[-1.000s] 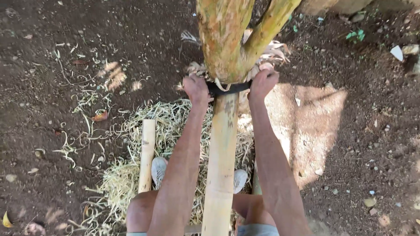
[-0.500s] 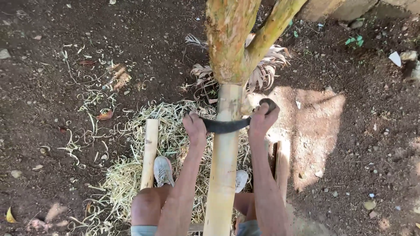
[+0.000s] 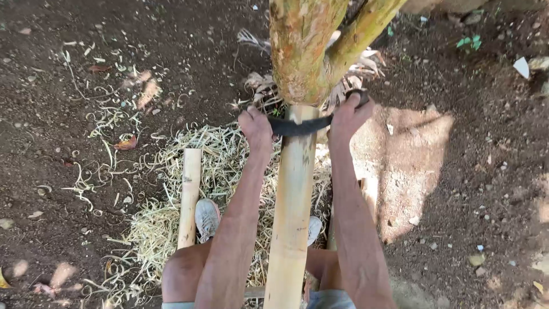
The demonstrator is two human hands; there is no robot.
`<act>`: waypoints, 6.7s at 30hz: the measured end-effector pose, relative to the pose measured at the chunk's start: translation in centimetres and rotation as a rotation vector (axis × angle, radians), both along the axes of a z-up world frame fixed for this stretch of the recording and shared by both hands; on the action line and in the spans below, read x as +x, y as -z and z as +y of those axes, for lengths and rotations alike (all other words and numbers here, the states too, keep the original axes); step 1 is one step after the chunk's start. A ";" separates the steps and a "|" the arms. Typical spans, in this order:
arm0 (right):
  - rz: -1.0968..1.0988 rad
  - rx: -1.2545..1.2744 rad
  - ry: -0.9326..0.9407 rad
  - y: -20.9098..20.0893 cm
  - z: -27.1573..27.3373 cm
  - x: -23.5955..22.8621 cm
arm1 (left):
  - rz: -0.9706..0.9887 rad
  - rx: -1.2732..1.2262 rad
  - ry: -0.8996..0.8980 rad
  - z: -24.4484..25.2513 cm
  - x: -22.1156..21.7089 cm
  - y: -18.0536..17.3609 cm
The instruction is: The person is using a sickle-like tool to scrape the outer surface of a bamboo pole.
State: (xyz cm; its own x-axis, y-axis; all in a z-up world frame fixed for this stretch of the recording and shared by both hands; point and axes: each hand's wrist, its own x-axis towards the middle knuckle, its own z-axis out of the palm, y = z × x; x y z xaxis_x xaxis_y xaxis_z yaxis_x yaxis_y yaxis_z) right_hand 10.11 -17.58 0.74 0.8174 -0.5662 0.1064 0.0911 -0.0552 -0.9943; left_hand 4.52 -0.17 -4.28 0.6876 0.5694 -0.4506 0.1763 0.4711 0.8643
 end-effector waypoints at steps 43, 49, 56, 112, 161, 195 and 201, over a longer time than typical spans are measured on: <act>-0.009 -0.030 -0.039 -1.3 0.0 -6.6 | 0.065 -0.170 0.046 -0.3 -6.0 -1.9; -0.052 -0.238 0.002 -0.5 0.1 -2.4 | 0.089 -0.151 0.035 0.2 -3.2 -2.3; 0.044 -0.275 0.064 -0.3 0.2 0.0 | 0.075 -0.122 0.036 0.4 0.3 -0.9; 0.214 0.078 0.068 1.2 -0.7 -19.7 | 0.007 -0.345 0.683 -4.1 -41.3 -8.9; 0.159 0.647 0.129 4.1 -0.8 -3.9 | 0.085 0.766 0.045 -1.5 -4.8 -8.8; 0.150 0.412 0.118 3.2 -1.5 -9.8 | 0.040 0.639 0.099 -1.4 -10.4 -5.9; 0.165 0.441 0.125 3.6 -1.5 -7.8 | 0.023 0.769 0.009 -1.5 -8.4 -3.3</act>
State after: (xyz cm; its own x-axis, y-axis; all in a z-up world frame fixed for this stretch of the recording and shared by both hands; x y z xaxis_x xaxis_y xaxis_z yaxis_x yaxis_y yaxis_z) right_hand 2.30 -19.09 -2.85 0.7259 -0.6230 -0.2916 -0.0506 0.3744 -0.9259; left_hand -3.85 -1.62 -0.98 0.6888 0.7228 0.0554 0.1992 -0.2623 0.9442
